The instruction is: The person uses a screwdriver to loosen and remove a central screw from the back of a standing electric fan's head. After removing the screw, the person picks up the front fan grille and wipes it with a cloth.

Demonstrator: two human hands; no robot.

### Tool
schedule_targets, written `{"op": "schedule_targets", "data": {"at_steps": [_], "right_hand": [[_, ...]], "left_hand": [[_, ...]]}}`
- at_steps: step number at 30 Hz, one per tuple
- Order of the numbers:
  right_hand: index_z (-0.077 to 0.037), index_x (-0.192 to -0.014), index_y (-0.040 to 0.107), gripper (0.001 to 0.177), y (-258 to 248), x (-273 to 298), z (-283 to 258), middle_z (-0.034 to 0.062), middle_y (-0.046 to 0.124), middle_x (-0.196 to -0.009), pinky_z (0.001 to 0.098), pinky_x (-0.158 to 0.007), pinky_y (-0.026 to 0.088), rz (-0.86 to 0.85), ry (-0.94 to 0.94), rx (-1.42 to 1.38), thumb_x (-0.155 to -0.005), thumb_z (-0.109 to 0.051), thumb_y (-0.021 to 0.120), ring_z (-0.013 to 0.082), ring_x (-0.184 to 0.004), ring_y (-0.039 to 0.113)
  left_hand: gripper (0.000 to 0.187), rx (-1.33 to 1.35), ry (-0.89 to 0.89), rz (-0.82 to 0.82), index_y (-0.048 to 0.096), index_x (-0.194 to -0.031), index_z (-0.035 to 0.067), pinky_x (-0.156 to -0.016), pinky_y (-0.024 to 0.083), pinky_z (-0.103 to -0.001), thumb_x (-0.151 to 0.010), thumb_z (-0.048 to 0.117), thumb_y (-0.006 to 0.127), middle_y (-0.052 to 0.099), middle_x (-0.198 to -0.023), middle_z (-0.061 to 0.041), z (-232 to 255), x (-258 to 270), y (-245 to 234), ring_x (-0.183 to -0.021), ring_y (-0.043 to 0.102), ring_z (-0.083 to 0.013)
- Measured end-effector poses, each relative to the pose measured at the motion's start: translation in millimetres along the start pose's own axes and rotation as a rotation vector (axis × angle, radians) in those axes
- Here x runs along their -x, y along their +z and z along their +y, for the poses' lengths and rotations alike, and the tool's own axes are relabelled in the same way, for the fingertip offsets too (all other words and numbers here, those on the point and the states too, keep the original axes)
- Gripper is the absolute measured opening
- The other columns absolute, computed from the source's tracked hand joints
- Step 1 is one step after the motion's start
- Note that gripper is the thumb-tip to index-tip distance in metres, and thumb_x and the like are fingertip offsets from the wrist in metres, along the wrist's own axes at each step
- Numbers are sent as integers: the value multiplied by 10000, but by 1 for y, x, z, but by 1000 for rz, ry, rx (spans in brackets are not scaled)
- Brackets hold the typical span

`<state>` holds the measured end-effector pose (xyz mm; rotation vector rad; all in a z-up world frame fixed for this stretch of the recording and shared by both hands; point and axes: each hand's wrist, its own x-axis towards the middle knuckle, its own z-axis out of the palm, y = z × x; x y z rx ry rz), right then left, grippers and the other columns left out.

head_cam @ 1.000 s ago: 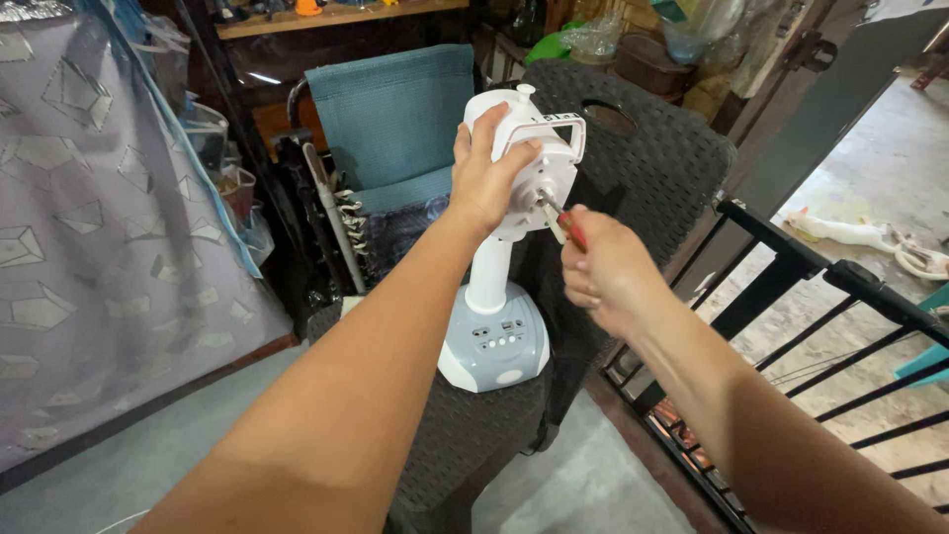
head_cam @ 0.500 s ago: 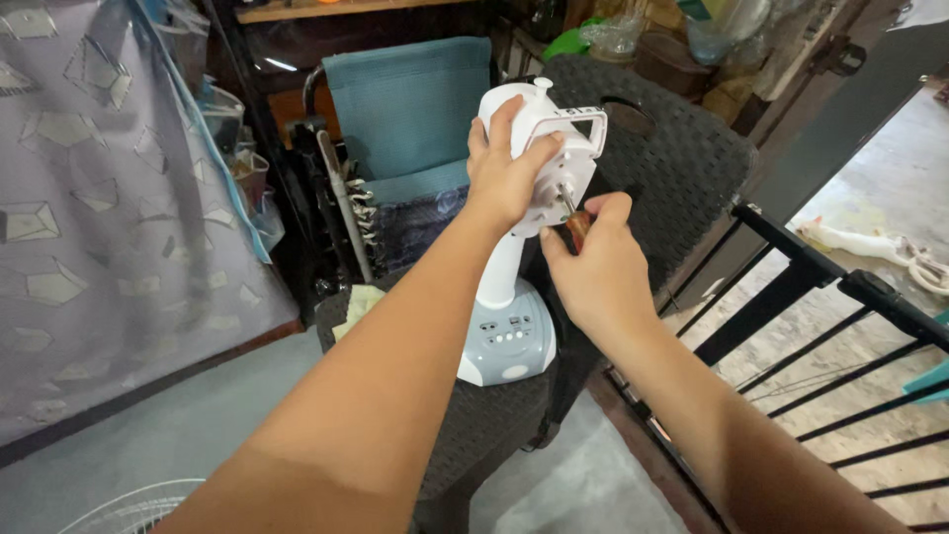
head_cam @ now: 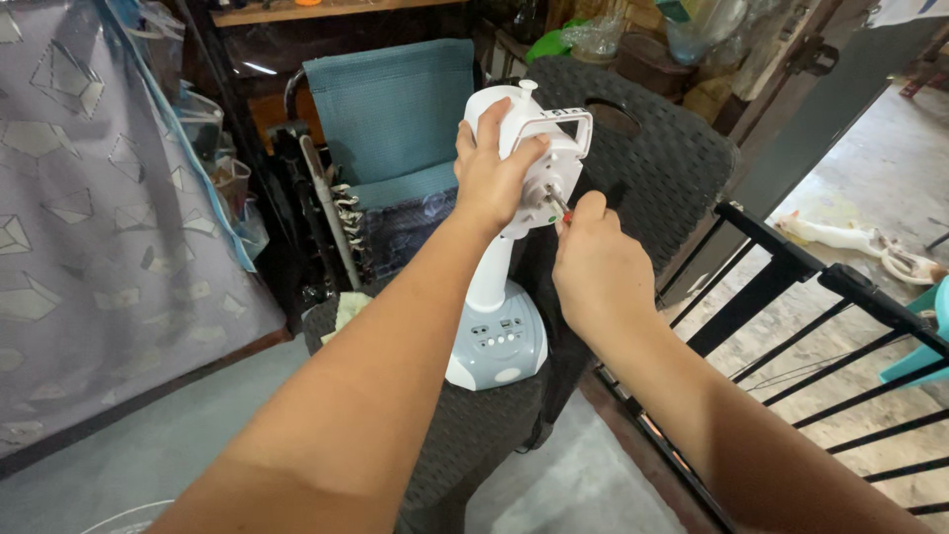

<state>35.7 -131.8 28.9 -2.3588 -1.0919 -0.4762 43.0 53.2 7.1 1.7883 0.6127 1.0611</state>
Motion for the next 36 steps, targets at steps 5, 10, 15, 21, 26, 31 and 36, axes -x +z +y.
{"op": "schedule_targets", "data": {"at_steps": [5, 10, 15, 21, 26, 31, 36], "right_hand": [[-8, -1028, 465, 313, 16, -8, 10, 259, 691, -829, 561, -713, 526, -15, 101, -38, -1037, -309, 550, 483, -789, 683], [-45, -923, 503, 346, 20, -29, 30, 387, 563, -985, 587, -672, 325, -189, 467, -771, -1059, -353, 581, 605, -860, 430], [-30, -961, 501, 351, 12, -33, 27, 379, 531, -989, 557, -731, 309, -243, 503, -809, -1067, -362, 544, 601, -902, 376], [4, -1039, 486, 390, 4, -11, 7, 235, 673, -851, 507, -788, 526, 3, 153, -283, -959, -350, 630, 446, -858, 689], [5, -1056, 540, 262, -8, 0, 9, 263, 666, -988, 537, -733, 538, 184, -130, -185, -944, -202, 653, 469, -840, 676], [14, -989, 565, 270, 2, 2, 7, 274, 674, -942, 553, -717, 546, 77, -52, -15, -1015, -251, 607, 487, -802, 676], [19, -964, 590, 293, 16, 1, 5, 279, 672, -894, 550, -697, 543, 116, -98, 19, -1053, -257, 549, 485, -776, 674]], "left_hand": [[799, -5, 2, 0, 438, -1504, 361, -1170, 300, -542, -785, 587, 703, 107, -1650, -346, 1, 1, 0, -1430, 276, -594], [785, 6, 24, -11, 447, -1505, 359, -1175, 296, -542, -794, 573, 702, 130, -1651, -349, 0, 2, -2, -1440, 287, -586], [800, 5, 4, 8, 441, -1501, 363, -1171, 296, -536, -780, 570, 720, 134, -1646, -338, -2, 0, 0, -1442, 281, -569], [819, -17, 21, 53, 441, -1497, 367, -1178, 306, -524, -765, 580, 738, 157, -1643, -329, -4, 0, 5, -1445, 284, -556], [809, 17, -6, 23, 436, -1495, 378, -1173, 300, -535, -766, 572, 731, 140, -1650, -323, -3, 1, 4, -1438, 276, -567], [817, -5, 0, 30, 428, -1499, 377, -1165, 300, -544, -768, 582, 731, 127, -1640, -345, -3, 4, 6, -1426, 265, -591], [811, -54, 74, 59, 436, -1510, 355, -1186, 287, -551, -789, 578, 735, 160, -1625, -370, -3, 3, 4, -1441, 284, -585]]}}
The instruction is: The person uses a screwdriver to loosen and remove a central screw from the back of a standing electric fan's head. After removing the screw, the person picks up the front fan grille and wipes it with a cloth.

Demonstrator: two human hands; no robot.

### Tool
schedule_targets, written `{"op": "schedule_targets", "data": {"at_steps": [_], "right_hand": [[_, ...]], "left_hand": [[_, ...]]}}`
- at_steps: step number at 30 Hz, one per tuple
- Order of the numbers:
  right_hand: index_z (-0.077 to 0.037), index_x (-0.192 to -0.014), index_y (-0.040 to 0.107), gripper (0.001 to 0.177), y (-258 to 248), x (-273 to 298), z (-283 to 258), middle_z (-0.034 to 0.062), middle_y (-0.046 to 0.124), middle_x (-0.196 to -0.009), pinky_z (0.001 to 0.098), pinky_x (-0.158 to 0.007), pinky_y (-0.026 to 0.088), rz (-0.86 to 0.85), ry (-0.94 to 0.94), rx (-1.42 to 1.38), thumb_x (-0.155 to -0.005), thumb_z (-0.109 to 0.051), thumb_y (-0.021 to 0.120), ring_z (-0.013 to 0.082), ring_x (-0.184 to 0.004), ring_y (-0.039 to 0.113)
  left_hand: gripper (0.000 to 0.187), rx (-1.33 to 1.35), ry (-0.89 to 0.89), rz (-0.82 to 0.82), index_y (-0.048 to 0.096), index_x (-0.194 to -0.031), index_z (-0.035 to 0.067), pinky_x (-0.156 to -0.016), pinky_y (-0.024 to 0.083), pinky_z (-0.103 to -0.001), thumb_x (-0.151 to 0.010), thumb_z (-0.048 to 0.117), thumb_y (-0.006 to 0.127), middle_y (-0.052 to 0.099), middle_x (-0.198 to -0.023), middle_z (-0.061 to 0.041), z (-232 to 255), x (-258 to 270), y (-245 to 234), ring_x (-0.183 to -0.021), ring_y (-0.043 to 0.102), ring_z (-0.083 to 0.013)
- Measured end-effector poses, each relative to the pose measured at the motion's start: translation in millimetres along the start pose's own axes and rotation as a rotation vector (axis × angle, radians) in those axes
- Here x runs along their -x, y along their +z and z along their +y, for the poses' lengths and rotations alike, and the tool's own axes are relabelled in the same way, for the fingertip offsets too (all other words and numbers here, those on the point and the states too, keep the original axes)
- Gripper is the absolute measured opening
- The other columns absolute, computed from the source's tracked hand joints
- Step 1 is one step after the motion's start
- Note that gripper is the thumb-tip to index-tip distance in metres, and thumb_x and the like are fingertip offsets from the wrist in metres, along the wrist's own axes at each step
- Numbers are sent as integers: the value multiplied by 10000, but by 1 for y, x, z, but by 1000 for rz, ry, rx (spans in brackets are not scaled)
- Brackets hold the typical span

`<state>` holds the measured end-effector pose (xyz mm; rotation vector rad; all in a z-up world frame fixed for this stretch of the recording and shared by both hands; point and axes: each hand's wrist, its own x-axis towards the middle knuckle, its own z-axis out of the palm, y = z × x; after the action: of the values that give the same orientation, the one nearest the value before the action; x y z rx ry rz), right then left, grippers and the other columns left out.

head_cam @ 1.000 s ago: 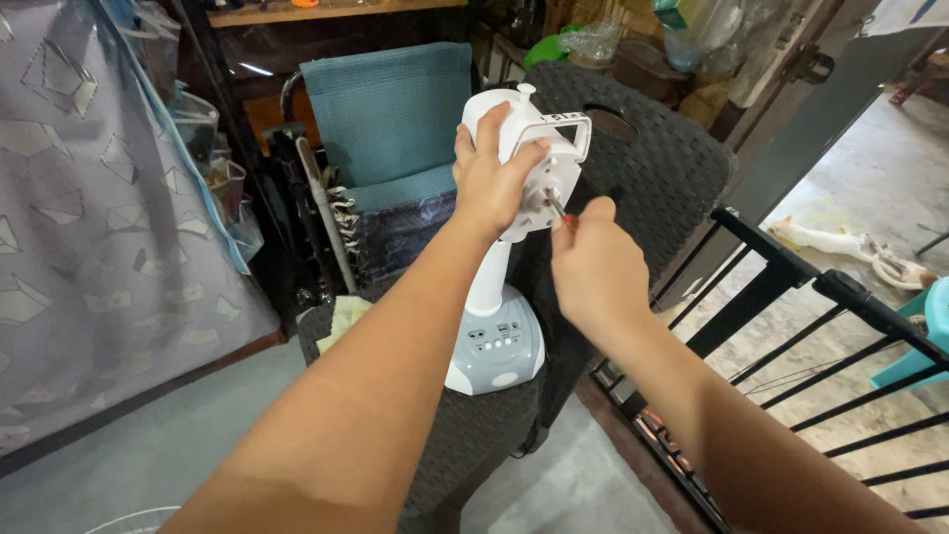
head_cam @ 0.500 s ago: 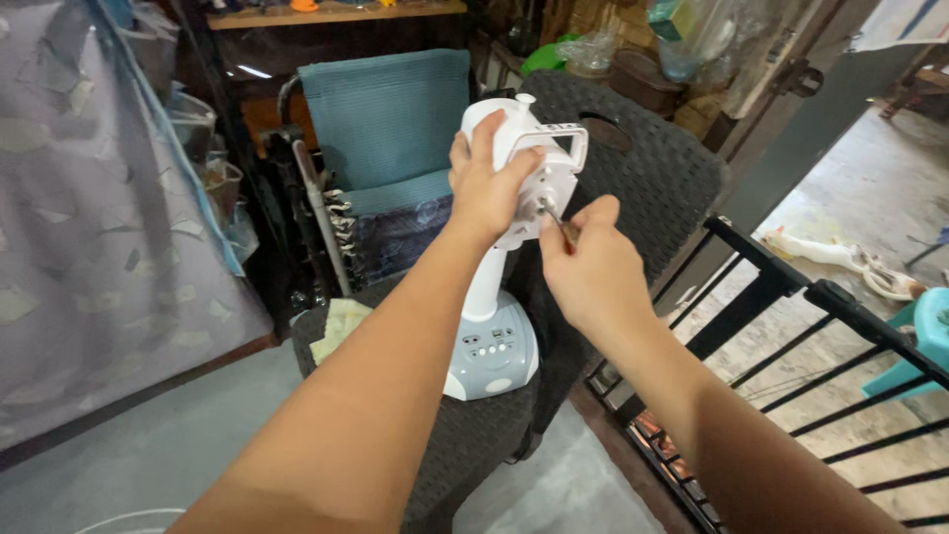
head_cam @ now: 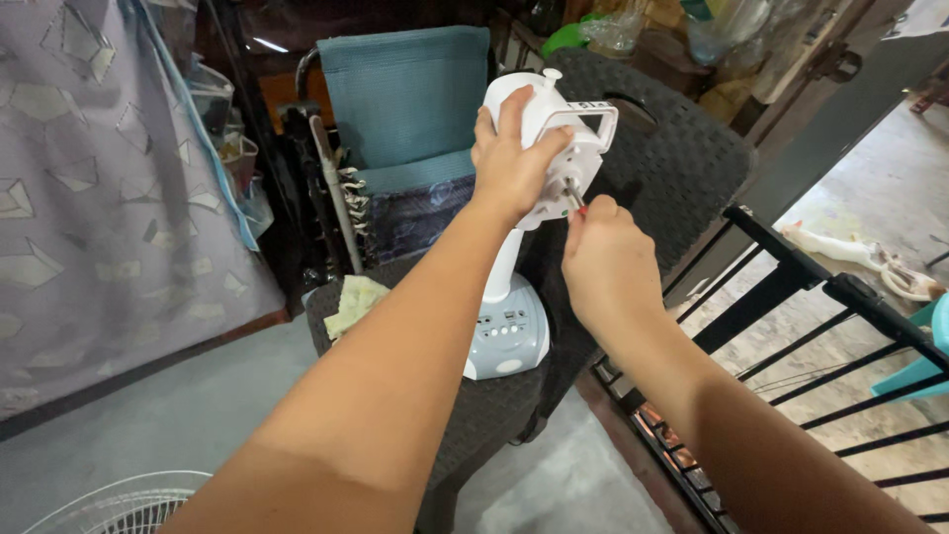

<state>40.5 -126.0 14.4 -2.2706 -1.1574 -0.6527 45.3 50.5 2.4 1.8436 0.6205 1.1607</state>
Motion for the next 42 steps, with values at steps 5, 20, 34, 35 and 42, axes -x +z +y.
{"op": "schedule_targets", "data": {"at_steps": [5, 20, 34, 35, 42], "right_hand": [[13, -830, 658, 407, -6, -6, 1, 268, 667, -729, 550, -717, 516, 16, 75, -97, -1069, -290, 531, 461, -739, 662], [-17, -884, 579, 437, 5, -46, 20, 52, 459, -641, 254, -357, 232, -404, 986, -1150, -1080, -377, 427, 100, -429, 298], [-46, -936, 550, 168, -4, -33, 36, 76, 549, -769, 218, -428, 375, -597, 1010, -1430, -1020, -191, 568, 90, -514, 454], [-20, -971, 589, 95, -11, -30, 31, 84, 581, -811, 232, -471, 446, -581, 904, -1372, -1007, -105, 612, 101, -548, 513], [-42, -1021, 590, 290, -51, 3, -5, 226, 710, -784, 472, -677, 565, -301, 409, -221, -995, -331, 592, 372, -717, 723]], "left_hand": [[816, 41, -55, -56, 441, -1507, 353, -1168, 315, -541, -773, 555, 736, 148, -1648, -337, 3, -1, -1, -1437, 282, -569], [815, 52, -24, -46, 450, -1523, 363, -1201, 266, -537, -790, 583, 731, 142, -1654, -351, -7, -5, 2, -1465, 265, -572], [985, 184, -29, -159, 316, -1610, 293, -1223, 223, -492, -779, 615, 738, -14, -1636, -413, -6, 0, -15, -1536, 80, -520], [983, 200, -19, -173, 273, -1627, 291, -1226, 182, -506, -814, 612, 723, -31, -1632, -417, -4, 3, -17, -1535, 20, -519], [831, 279, -6, -253, 262, -1630, 319, -1228, 194, -516, -930, 575, 628, 11, -1606, -447, -3, 31, -36, -1571, -94, -472]]}}
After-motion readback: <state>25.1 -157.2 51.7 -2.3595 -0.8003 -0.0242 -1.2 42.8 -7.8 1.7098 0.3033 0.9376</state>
